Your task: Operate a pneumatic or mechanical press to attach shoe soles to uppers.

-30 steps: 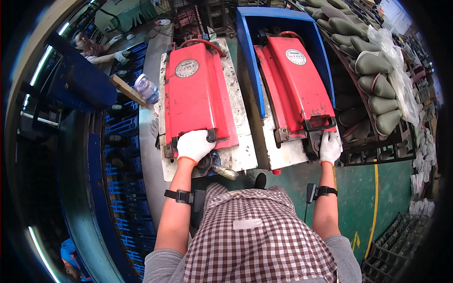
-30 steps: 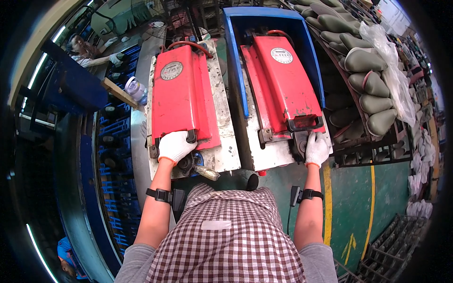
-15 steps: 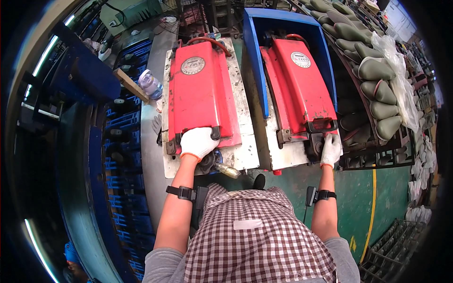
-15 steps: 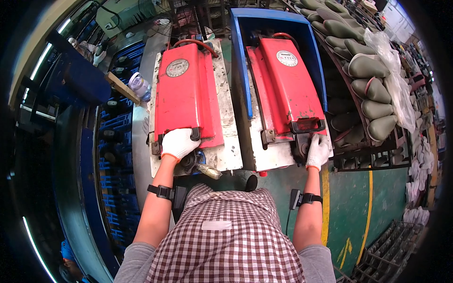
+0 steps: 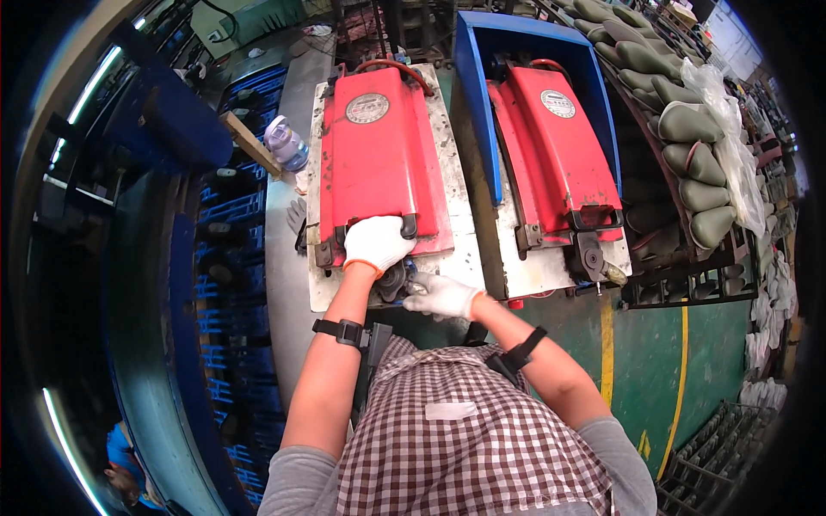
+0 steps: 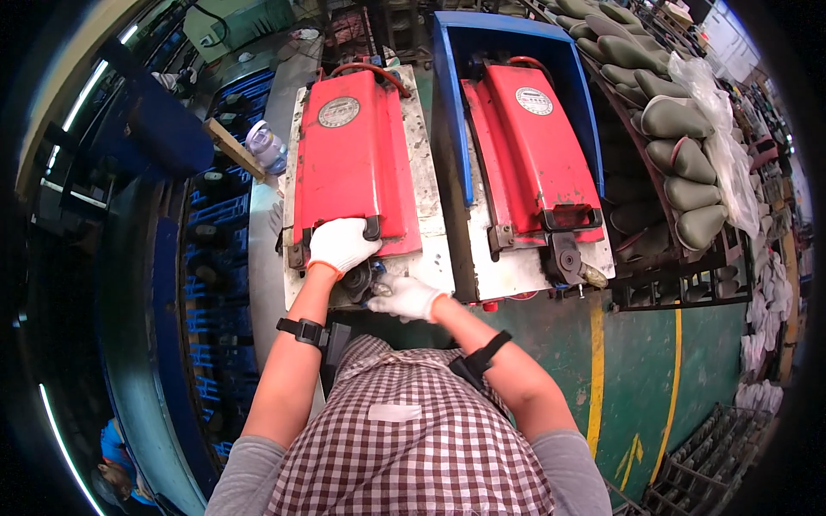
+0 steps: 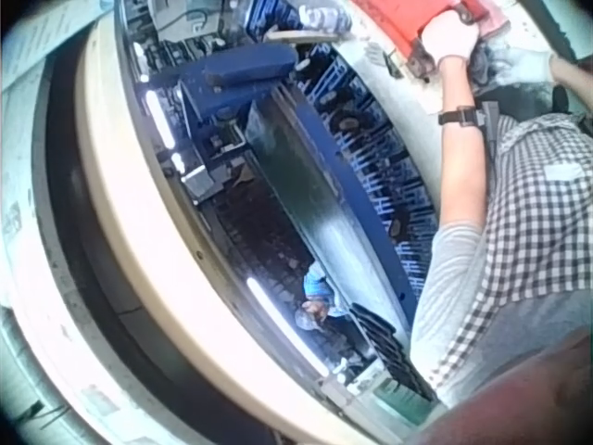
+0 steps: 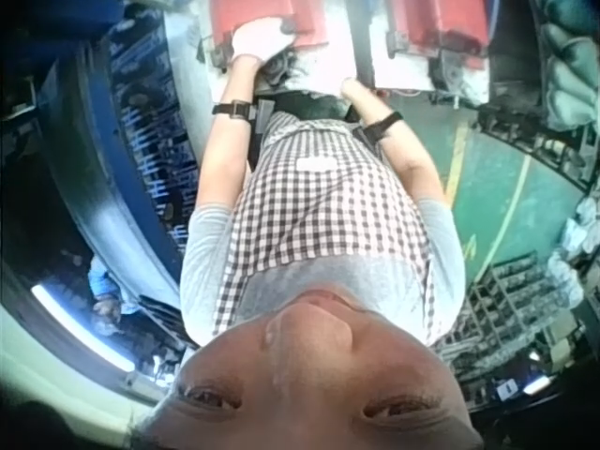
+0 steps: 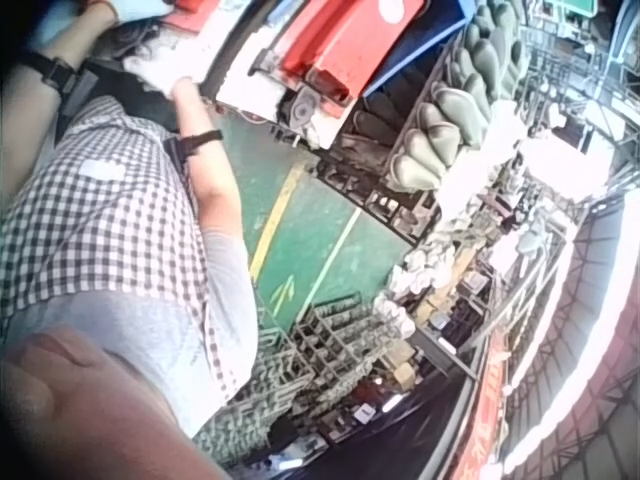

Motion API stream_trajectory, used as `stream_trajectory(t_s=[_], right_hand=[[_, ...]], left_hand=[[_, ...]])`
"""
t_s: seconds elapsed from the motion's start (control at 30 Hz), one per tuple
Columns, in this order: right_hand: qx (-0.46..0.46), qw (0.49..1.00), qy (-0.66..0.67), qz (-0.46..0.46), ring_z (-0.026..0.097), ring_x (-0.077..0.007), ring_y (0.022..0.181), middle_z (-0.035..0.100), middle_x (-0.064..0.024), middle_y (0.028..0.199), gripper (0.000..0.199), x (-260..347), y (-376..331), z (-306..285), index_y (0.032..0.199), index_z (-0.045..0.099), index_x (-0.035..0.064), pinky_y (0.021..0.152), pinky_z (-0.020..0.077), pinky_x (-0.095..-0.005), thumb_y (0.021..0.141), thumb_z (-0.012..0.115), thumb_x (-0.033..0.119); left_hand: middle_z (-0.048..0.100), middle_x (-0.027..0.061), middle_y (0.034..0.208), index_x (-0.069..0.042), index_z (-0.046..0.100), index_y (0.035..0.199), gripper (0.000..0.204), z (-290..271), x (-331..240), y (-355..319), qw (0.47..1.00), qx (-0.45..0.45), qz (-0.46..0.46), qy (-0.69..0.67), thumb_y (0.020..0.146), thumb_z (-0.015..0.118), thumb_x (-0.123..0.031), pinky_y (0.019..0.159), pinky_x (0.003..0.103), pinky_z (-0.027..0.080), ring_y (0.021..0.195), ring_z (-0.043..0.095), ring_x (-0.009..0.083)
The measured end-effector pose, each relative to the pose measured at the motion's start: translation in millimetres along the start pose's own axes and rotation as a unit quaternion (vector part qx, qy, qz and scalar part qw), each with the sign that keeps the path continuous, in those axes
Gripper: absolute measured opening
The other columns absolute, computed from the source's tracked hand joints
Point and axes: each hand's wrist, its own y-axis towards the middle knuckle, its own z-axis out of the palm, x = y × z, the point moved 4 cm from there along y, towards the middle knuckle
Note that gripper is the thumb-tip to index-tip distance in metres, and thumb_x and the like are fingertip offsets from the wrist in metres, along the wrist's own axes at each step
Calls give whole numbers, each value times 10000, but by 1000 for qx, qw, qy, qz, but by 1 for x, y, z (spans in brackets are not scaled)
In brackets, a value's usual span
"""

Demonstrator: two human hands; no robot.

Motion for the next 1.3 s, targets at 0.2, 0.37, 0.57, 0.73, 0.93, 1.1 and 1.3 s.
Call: stream_trajectory(t_s=[0.2,0.37,0.57,0.73,0.93,1.1,1.3], right_hand=[[8,947,300,118,436,-108,506,461,2,629,309,-19,0,51,1074,519,105,423,307,-277,1023,633,388],[44,852,499,154,548,-155,594,543,-26,785,471,-19,2,95,1123,524,125,472,364,-239,995,653,559],[104,787,606,47,567,-216,1255,581,-70,1389,674,3,27,144,1434,497,109,1073,443,-497,1004,587,620],[47,973,196,116,713,-199,728,717,-141,1018,673,2,25,111,1448,476,50,631,592,-299,1037,516,582],[32,997,59,31,662,-123,661,680,-39,869,453,26,5,37,1151,614,82,556,539,-271,1031,589,518],[-229,967,1,-110,704,-255,910,699,-145,1018,449,71,50,-18,1251,614,47,782,563,-363,976,680,395],[-464,800,-363,-109,480,-477,1354,406,-353,1528,907,113,131,-20,1547,436,101,1143,421,-473,793,820,427]], left_hand=[[756,160,946,-104,784,936,431,8,6,2,1000,1,20,-14,834,655,-503,821,459,565,913,727,359],[756,166,992,-101,775,968,456,3,2,-1,999,-1,41,-21,824,685,-524,851,459,566,958,727,352],[766,142,1015,-117,775,990,378,-5,-1,-6,998,-6,57,-7,841,669,-448,865,450,578,972,736,328],[730,196,981,-75,714,959,456,-31,8,-11,994,-21,98,-45,848,669,-515,874,481,541,974,702,384],[740,175,1000,-82,704,1136,390,-129,-4,-27,971,-148,179,-59,886,640,-374,860,463,548,943,712,370],[685,130,1145,-96,654,1301,566,-195,1,-49,875,-392,282,0,770,786,-240,939,449,512,1070,631,345],[559,149,1472,-146,630,1405,676,-205,26,-44,811,-524,254,61,774,826,-285,1106,483,455,1365,474,445]])
